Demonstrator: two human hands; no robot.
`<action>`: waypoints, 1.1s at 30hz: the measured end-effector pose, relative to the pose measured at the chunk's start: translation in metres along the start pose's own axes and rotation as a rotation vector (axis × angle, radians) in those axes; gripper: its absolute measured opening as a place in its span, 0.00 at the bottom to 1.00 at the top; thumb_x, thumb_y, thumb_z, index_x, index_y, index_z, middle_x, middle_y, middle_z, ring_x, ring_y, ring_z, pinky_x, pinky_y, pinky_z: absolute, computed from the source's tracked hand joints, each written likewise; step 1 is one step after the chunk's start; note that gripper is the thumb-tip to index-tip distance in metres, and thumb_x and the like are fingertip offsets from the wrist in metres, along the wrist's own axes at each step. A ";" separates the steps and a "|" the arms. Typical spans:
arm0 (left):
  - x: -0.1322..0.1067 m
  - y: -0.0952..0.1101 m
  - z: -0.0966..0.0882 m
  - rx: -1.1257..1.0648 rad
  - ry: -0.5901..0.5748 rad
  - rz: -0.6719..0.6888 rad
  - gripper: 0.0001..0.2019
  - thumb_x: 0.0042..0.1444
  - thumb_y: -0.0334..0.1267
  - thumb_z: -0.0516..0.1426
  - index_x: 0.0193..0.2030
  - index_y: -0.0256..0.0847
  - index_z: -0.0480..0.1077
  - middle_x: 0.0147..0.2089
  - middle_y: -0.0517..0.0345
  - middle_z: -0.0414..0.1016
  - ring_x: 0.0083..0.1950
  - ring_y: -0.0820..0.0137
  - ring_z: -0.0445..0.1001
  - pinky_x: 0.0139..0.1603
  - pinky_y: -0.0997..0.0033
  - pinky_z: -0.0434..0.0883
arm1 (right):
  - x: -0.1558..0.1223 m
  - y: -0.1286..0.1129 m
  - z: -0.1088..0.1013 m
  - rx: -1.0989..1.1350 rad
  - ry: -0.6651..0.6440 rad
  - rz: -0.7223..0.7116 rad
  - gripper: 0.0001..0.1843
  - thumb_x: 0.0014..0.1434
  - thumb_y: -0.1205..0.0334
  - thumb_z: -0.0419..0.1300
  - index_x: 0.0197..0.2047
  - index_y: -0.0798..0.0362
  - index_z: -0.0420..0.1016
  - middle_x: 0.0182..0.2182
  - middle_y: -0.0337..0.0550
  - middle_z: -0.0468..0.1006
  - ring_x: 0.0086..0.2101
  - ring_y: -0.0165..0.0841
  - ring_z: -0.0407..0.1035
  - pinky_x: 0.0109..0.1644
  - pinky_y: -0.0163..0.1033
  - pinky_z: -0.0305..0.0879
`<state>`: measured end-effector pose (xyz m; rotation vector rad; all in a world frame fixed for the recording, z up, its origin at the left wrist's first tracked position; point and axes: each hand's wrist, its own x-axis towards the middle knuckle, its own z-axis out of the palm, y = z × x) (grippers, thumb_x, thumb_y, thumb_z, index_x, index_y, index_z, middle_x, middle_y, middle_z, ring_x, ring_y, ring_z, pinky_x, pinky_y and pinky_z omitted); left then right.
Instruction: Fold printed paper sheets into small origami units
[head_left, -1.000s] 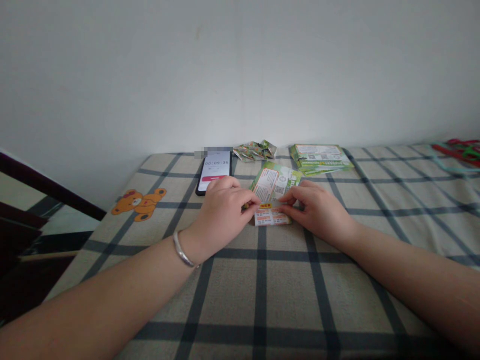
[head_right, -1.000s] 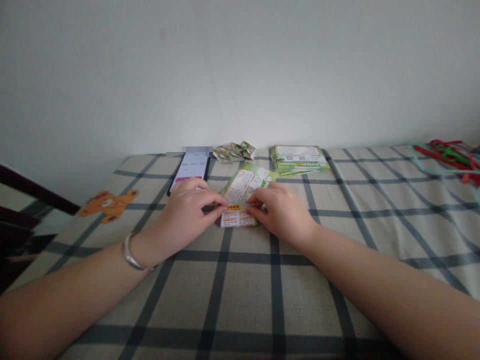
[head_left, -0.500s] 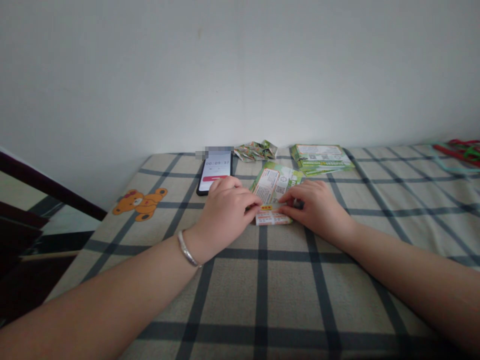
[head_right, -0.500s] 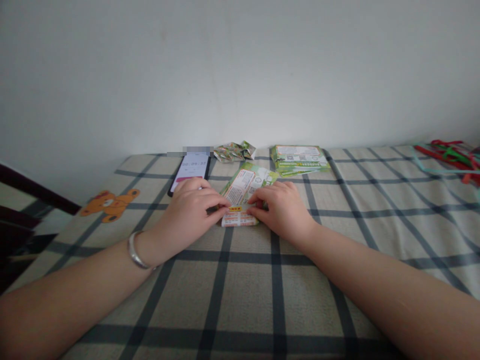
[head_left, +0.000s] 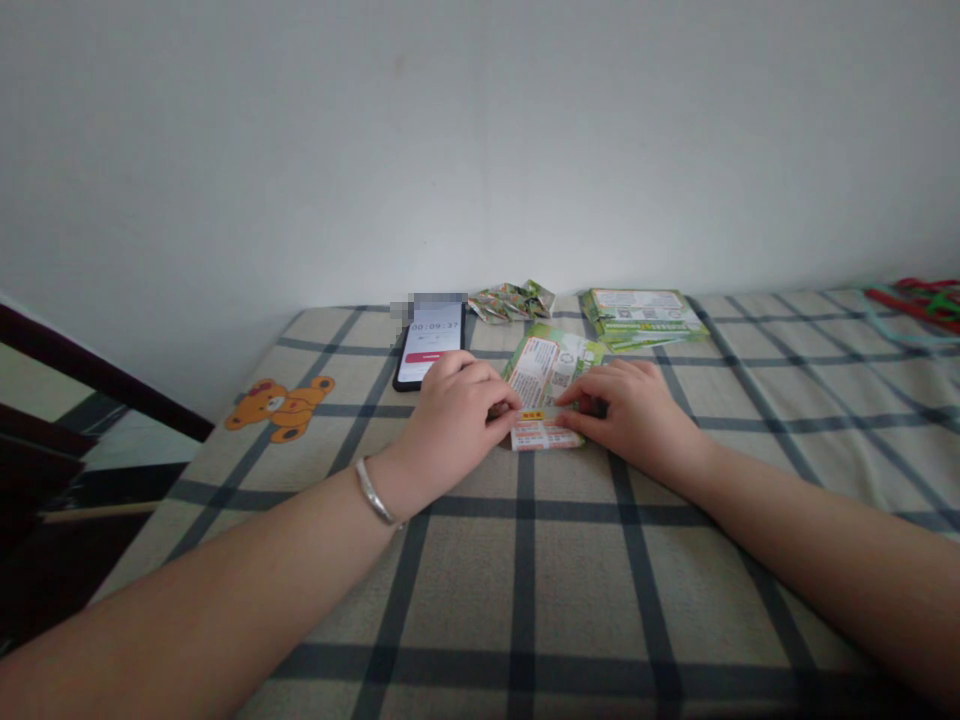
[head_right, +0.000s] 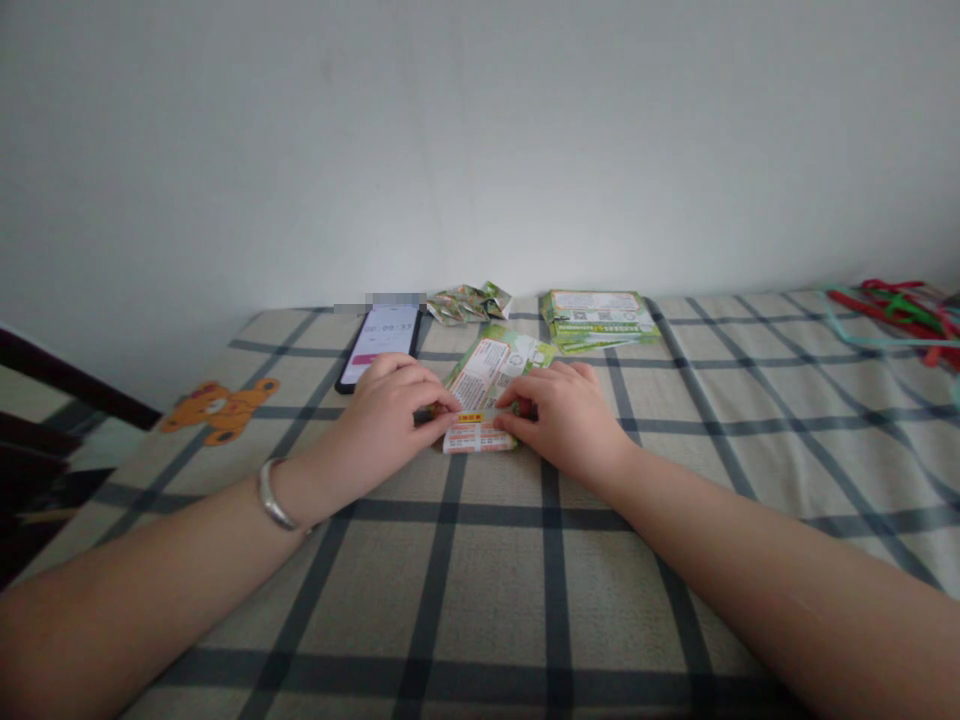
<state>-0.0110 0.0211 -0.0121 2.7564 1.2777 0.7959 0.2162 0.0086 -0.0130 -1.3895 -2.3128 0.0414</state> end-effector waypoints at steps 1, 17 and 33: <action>0.000 -0.001 0.001 0.001 0.008 -0.009 0.02 0.54 0.39 0.63 0.33 0.44 0.77 0.37 0.59 0.76 0.47 0.61 0.63 0.51 0.58 0.62 | 0.000 0.000 0.000 0.007 -0.003 0.008 0.10 0.56 0.51 0.64 0.37 0.46 0.79 0.28 0.37 0.77 0.35 0.35 0.69 0.45 0.44 0.56; 0.003 0.004 -0.010 0.120 -0.124 0.282 0.08 0.62 0.32 0.56 0.38 0.41 0.77 0.38 0.56 0.76 0.49 0.62 0.67 0.51 0.59 0.67 | -0.001 0.003 0.000 0.026 0.007 -0.061 0.06 0.58 0.53 0.64 0.36 0.40 0.82 0.33 0.38 0.80 0.39 0.36 0.70 0.48 0.46 0.54; -0.005 0.011 -0.039 0.203 -0.328 0.388 0.15 0.58 0.27 0.52 0.48 0.43 0.75 0.48 0.56 0.77 0.57 0.59 0.67 0.58 0.54 0.65 | 0.002 0.007 0.000 0.067 -0.011 -0.102 0.07 0.59 0.56 0.62 0.38 0.45 0.83 0.32 0.40 0.80 0.35 0.35 0.69 0.41 0.41 0.61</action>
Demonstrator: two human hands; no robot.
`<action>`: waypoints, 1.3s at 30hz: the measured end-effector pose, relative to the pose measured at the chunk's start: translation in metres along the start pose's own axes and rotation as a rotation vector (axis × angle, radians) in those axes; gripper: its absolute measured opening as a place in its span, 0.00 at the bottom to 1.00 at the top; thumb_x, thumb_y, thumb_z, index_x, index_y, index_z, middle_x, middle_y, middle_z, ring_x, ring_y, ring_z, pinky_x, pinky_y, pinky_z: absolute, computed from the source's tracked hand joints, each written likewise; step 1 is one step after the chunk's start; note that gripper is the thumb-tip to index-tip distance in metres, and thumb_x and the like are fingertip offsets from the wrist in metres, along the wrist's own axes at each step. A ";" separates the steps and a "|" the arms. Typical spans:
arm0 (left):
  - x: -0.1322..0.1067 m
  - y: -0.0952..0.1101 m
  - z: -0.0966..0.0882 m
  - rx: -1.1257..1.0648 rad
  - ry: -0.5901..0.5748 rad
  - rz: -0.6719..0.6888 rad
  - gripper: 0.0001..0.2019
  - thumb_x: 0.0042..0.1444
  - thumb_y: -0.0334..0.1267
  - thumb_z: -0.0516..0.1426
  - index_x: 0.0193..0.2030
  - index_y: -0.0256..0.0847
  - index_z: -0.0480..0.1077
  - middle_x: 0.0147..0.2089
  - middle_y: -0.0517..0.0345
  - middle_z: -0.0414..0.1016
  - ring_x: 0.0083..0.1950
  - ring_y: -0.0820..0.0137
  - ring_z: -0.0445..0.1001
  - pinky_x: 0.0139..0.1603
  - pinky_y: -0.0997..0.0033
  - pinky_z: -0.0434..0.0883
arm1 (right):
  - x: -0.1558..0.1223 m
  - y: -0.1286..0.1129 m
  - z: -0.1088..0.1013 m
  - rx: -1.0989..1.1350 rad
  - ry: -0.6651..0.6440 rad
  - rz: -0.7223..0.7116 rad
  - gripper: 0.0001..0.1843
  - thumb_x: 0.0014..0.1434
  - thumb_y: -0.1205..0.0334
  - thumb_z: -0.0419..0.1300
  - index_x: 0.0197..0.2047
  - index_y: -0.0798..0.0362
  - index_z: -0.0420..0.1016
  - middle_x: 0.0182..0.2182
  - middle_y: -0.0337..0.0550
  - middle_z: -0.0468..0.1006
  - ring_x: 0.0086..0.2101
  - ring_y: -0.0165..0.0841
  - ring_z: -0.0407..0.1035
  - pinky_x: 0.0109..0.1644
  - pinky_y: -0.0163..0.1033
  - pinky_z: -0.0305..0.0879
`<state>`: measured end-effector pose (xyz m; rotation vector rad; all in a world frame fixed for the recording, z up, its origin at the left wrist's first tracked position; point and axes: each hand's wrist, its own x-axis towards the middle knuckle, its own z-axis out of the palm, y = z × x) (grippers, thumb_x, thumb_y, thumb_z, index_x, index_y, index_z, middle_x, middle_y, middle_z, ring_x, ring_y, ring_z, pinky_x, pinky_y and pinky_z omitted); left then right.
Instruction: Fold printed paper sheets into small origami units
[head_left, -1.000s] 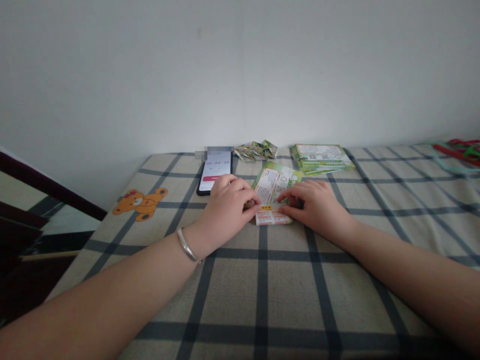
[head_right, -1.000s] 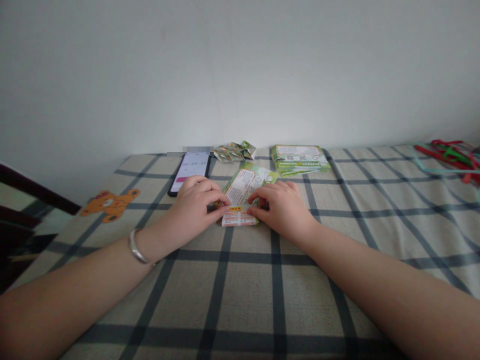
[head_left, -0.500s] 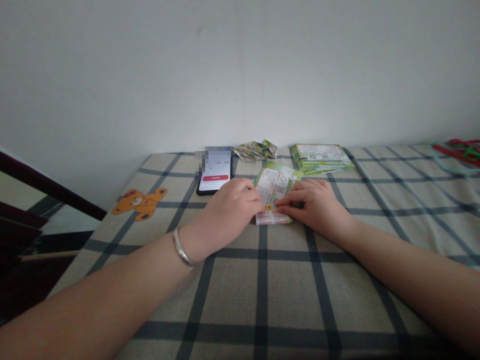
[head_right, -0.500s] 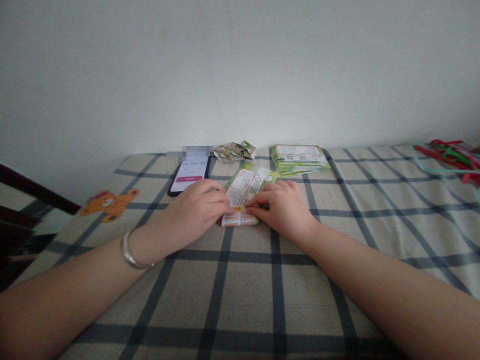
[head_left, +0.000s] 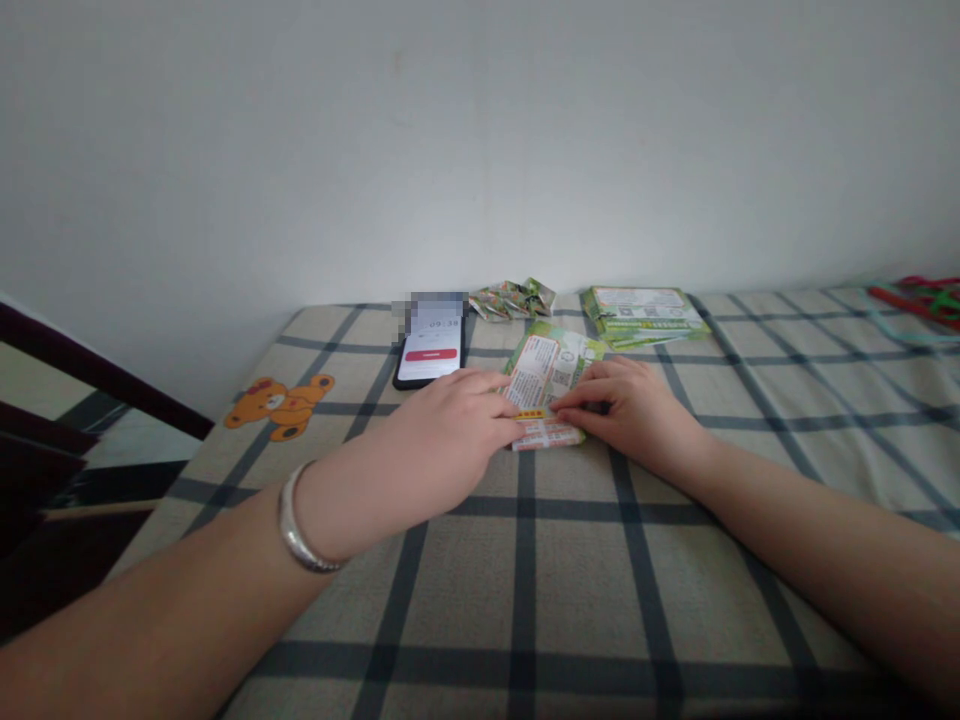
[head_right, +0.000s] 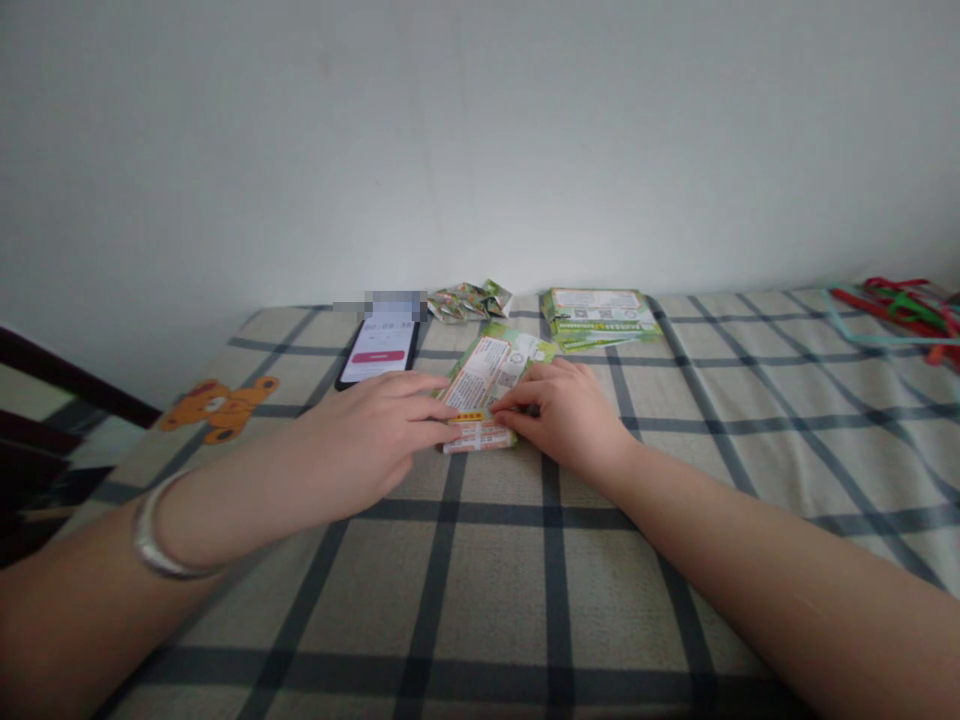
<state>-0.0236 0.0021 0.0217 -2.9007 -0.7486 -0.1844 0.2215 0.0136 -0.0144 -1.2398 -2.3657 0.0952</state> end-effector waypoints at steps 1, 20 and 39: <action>-0.001 0.001 0.000 0.006 0.001 -0.008 0.16 0.58 0.27 0.52 0.48 0.43 0.74 0.48 0.56 0.77 0.57 0.59 0.67 0.58 0.54 0.65 | 0.001 0.000 0.000 0.015 -0.002 0.003 0.07 0.59 0.57 0.62 0.37 0.45 0.83 0.32 0.41 0.80 0.35 0.35 0.69 0.41 0.41 0.61; -0.006 0.011 -0.003 0.008 0.002 -0.027 0.16 0.57 0.29 0.52 0.50 0.37 0.73 0.53 0.49 0.74 0.67 0.56 0.58 0.66 0.52 0.60 | -0.009 -0.031 -0.011 -0.013 -0.062 -0.402 0.14 0.65 0.62 0.55 0.51 0.49 0.76 0.47 0.44 0.80 0.46 0.36 0.72 0.50 0.43 0.69; -0.009 0.006 -0.008 -0.049 -0.111 -0.010 0.18 0.49 0.25 0.54 0.46 0.44 0.73 0.48 0.57 0.77 0.63 0.56 0.63 0.66 0.54 0.56 | -0.012 -0.028 -0.006 -0.112 -0.141 -0.401 0.15 0.67 0.61 0.52 0.53 0.46 0.75 0.49 0.42 0.78 0.46 0.36 0.71 0.48 0.43 0.70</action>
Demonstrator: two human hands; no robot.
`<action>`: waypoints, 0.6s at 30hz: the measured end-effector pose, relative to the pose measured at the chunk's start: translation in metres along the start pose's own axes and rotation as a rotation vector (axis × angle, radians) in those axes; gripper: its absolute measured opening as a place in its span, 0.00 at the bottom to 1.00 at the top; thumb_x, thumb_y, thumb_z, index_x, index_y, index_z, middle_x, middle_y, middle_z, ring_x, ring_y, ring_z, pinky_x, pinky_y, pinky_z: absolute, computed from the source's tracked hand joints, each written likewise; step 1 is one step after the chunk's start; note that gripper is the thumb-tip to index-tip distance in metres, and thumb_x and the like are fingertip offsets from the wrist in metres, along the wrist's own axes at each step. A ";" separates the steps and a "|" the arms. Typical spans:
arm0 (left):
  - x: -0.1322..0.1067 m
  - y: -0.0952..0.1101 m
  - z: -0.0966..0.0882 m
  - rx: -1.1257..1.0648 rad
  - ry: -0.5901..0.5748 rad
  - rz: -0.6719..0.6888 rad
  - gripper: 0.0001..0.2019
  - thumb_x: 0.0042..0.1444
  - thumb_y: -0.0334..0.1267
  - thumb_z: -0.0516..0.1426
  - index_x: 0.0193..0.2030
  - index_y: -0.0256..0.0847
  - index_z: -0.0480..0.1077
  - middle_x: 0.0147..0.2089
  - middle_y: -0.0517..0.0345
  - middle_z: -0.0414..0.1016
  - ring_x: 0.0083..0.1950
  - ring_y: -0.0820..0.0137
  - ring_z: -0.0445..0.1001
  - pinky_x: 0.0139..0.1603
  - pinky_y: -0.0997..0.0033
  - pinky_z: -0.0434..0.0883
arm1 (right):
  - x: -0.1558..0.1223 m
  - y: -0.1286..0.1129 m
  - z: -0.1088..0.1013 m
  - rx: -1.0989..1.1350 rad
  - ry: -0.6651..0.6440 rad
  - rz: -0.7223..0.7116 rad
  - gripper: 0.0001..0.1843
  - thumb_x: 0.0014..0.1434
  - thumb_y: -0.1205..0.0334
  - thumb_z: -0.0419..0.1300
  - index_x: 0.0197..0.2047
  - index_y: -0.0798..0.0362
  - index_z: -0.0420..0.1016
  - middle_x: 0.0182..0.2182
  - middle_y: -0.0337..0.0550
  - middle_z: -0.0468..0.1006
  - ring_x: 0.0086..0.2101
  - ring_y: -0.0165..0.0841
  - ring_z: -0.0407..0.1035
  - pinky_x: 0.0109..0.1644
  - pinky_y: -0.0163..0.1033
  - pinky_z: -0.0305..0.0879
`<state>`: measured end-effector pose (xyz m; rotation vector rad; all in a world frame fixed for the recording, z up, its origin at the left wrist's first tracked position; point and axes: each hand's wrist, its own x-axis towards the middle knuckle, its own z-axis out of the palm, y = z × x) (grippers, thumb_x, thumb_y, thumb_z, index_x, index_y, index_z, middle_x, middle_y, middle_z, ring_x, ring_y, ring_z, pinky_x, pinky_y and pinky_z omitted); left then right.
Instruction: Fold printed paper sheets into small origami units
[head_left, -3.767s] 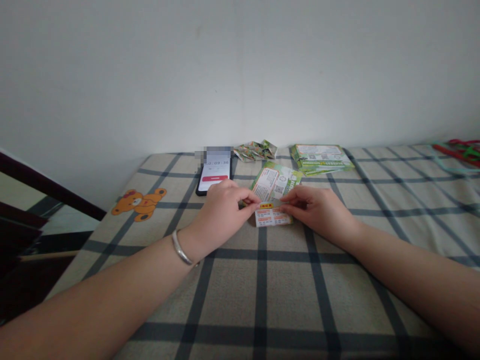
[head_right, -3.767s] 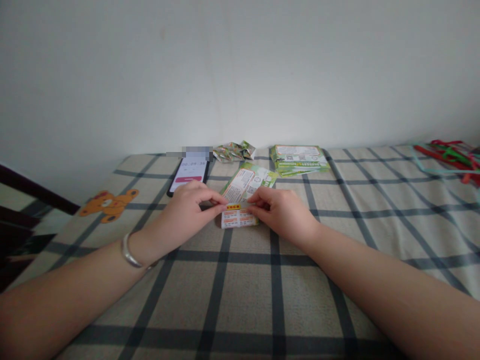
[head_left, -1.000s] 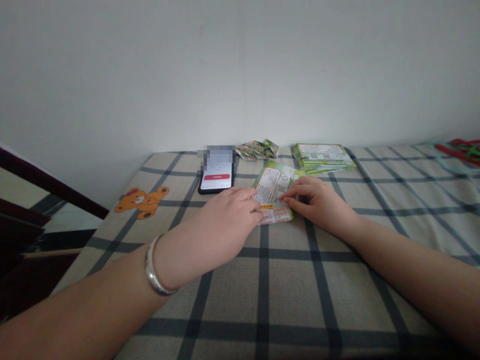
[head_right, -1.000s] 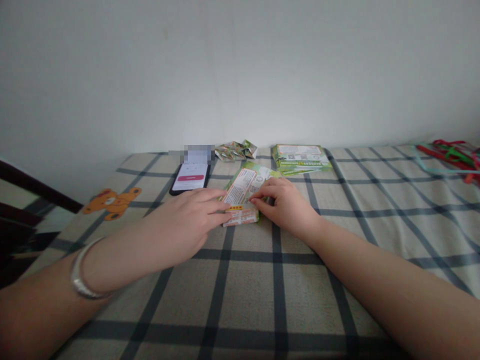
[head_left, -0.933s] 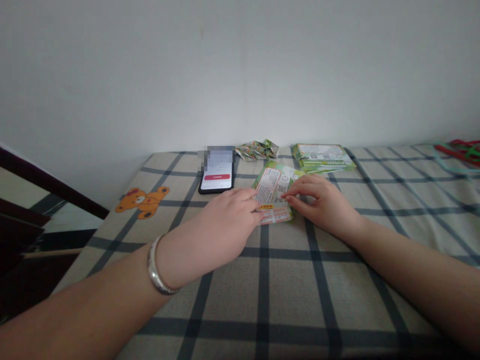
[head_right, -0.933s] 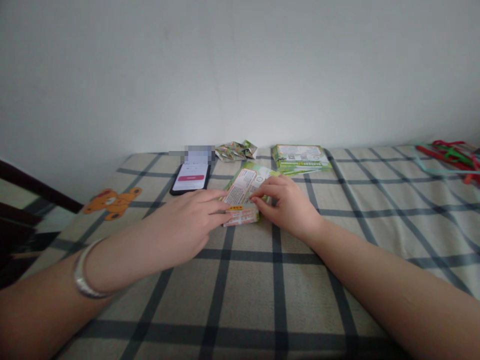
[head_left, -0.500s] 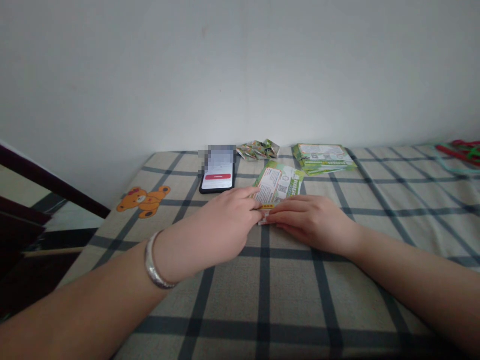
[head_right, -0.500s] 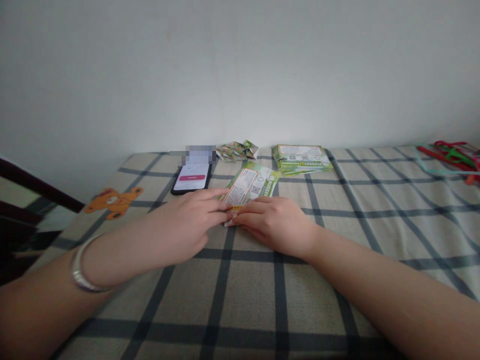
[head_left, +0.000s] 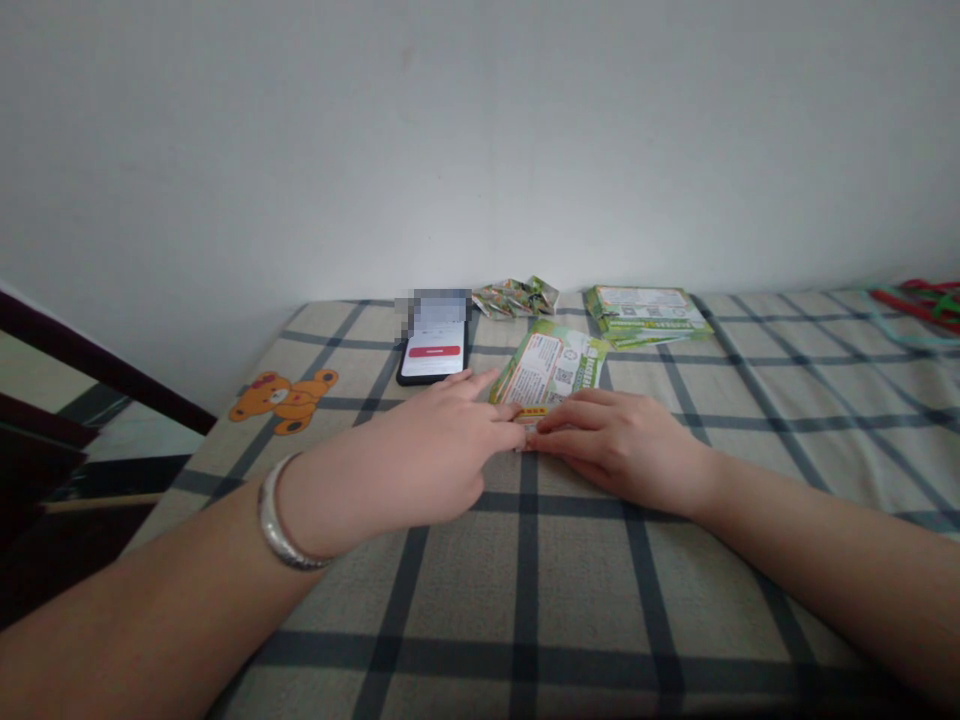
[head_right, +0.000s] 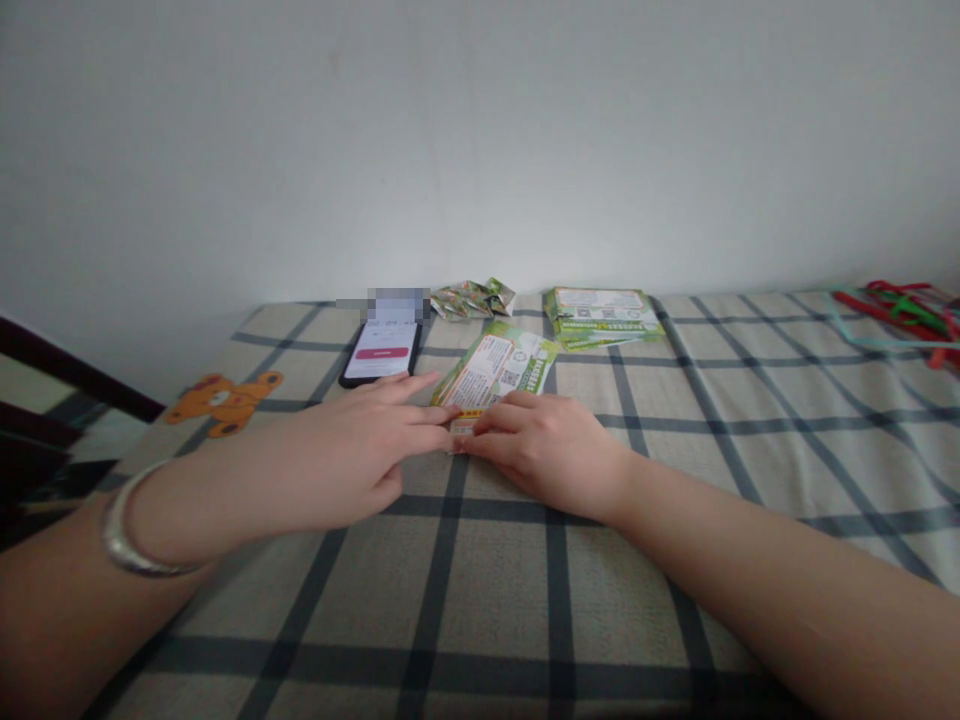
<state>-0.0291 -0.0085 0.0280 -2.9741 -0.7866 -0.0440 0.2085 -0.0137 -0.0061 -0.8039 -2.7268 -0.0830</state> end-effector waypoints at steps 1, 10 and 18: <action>0.000 0.000 0.000 0.001 0.001 0.003 0.18 0.50 0.26 0.54 0.46 0.44 0.73 0.49 0.57 0.77 0.64 0.57 0.63 0.66 0.55 0.56 | 0.000 0.000 0.000 0.004 0.004 -0.002 0.15 0.66 0.61 0.52 0.54 0.46 0.75 0.49 0.42 0.78 0.46 0.36 0.71 0.48 0.42 0.70; 0.002 -0.003 -0.004 -0.029 -0.009 0.019 0.19 0.53 0.26 0.52 0.47 0.45 0.75 0.59 0.58 0.70 0.66 0.62 0.60 0.66 0.59 0.58 | -0.001 -0.001 0.001 -0.004 -0.039 0.007 0.16 0.68 0.61 0.50 0.54 0.46 0.74 0.50 0.42 0.76 0.46 0.37 0.71 0.48 0.44 0.69; 0.003 -0.001 -0.009 -0.066 -0.069 0.020 0.16 0.52 0.27 0.53 0.45 0.45 0.75 0.50 0.57 0.76 0.58 0.63 0.68 0.60 0.61 0.65 | -0.003 0.000 0.004 -0.035 -0.003 -0.006 0.15 0.68 0.61 0.51 0.51 0.47 0.75 0.48 0.43 0.77 0.44 0.37 0.71 0.45 0.43 0.70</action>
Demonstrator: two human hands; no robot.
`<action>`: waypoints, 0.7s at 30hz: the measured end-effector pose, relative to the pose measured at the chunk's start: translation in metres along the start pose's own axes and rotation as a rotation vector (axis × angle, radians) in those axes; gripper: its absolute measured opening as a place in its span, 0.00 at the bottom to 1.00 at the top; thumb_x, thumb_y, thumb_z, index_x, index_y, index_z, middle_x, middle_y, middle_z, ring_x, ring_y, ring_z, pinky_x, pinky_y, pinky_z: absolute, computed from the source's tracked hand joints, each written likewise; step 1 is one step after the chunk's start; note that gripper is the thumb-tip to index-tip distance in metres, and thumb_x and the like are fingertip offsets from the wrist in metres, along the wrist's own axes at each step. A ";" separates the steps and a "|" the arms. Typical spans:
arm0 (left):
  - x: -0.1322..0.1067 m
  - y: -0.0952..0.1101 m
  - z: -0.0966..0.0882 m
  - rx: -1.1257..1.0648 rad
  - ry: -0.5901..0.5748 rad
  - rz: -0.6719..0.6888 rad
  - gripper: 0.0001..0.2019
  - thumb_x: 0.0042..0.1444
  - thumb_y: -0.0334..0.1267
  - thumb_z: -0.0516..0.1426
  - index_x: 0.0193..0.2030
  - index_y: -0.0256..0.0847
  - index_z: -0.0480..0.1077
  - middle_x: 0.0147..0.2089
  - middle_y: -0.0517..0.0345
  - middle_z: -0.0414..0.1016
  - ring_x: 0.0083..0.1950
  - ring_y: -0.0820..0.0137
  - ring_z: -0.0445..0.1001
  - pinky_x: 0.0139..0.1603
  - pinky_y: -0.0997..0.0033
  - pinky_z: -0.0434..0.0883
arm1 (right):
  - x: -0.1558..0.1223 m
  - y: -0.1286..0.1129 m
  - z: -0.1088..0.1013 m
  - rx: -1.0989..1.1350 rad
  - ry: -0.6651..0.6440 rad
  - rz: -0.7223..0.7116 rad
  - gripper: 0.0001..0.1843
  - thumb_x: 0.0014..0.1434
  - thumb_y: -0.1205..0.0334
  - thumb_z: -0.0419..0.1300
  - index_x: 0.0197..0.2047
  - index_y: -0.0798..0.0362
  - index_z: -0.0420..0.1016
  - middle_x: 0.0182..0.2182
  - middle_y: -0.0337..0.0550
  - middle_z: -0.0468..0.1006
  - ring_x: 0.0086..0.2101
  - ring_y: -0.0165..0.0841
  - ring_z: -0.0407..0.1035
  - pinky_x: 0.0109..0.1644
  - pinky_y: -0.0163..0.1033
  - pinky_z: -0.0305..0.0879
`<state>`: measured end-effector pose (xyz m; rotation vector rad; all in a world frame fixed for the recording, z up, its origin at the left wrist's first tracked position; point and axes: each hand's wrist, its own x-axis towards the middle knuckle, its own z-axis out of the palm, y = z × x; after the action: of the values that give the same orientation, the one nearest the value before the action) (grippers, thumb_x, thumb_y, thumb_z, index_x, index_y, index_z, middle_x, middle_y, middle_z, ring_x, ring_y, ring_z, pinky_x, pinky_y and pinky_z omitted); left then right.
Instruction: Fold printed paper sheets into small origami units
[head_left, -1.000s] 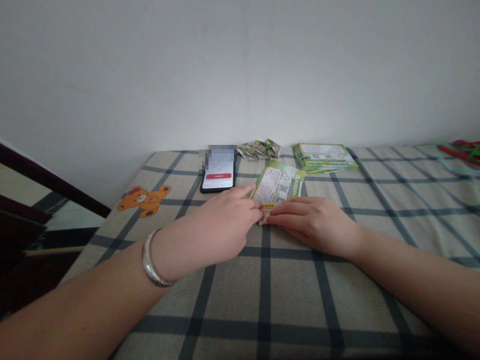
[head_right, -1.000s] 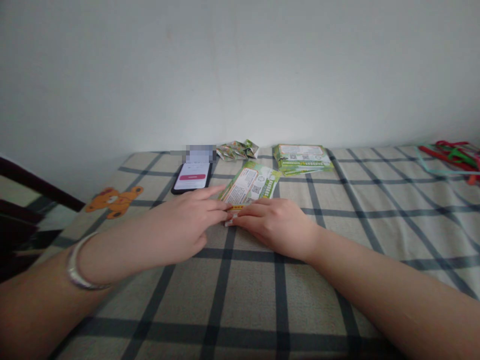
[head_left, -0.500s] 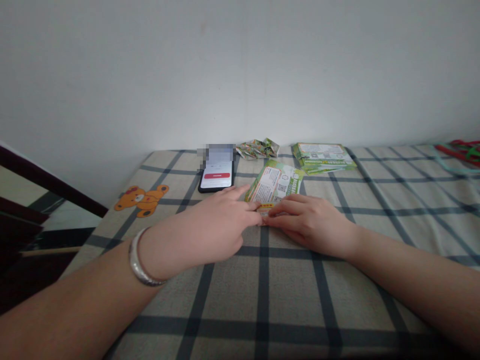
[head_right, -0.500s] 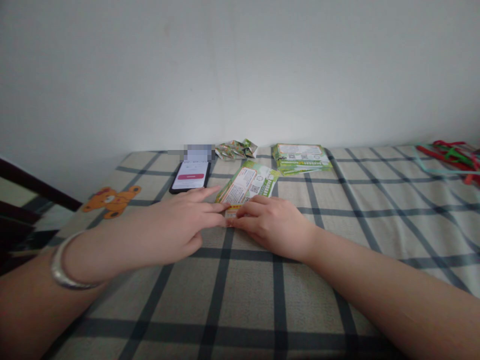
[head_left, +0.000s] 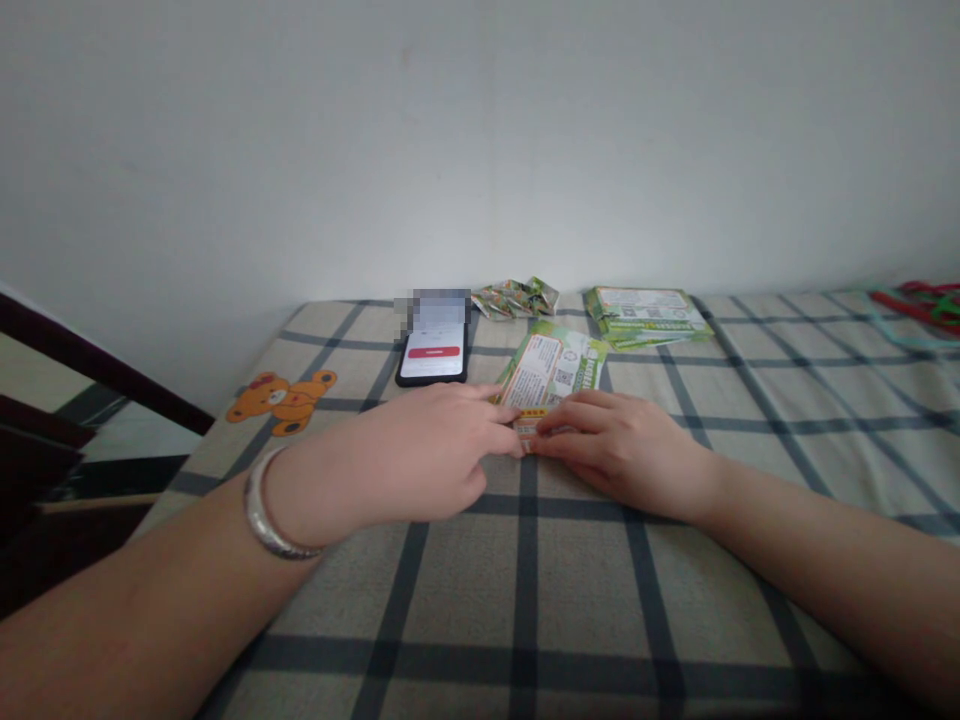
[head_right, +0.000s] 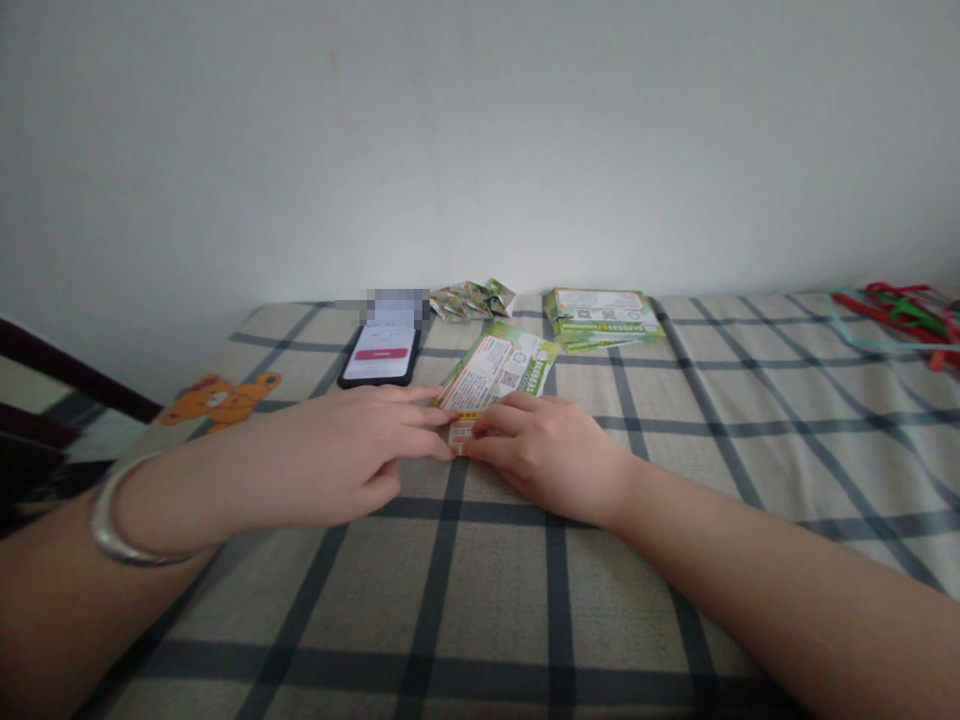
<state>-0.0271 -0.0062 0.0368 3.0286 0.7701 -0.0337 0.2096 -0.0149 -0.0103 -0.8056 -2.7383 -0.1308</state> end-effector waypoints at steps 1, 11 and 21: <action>0.000 0.000 0.001 0.006 0.004 -0.005 0.16 0.53 0.27 0.53 0.45 0.45 0.75 0.49 0.57 0.76 0.58 0.63 0.68 0.60 0.61 0.65 | 0.000 0.000 0.000 -0.002 0.001 -0.001 0.15 0.67 0.61 0.51 0.52 0.47 0.75 0.48 0.43 0.77 0.44 0.37 0.71 0.45 0.43 0.70; -0.003 0.005 0.006 0.060 0.114 -0.037 0.11 0.55 0.29 0.55 0.40 0.42 0.77 0.46 0.53 0.76 0.55 0.62 0.69 0.58 0.59 0.66 | 0.003 0.000 -0.002 -0.068 0.007 -0.110 0.16 0.68 0.63 0.51 0.56 0.51 0.71 0.51 0.41 0.78 0.47 0.38 0.70 0.47 0.45 0.69; -0.003 0.007 0.011 0.073 0.105 -0.041 0.10 0.57 0.29 0.53 0.36 0.38 0.76 0.43 0.50 0.75 0.53 0.62 0.71 0.55 0.59 0.68 | 0.009 -0.002 -0.004 -0.038 -0.037 -0.074 0.15 0.68 0.63 0.50 0.55 0.50 0.72 0.53 0.39 0.76 0.48 0.38 0.69 0.49 0.45 0.67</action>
<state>-0.0266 -0.0140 0.0257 3.1041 0.8572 0.0996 0.2020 -0.0126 -0.0038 -0.7233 -2.8098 -0.1860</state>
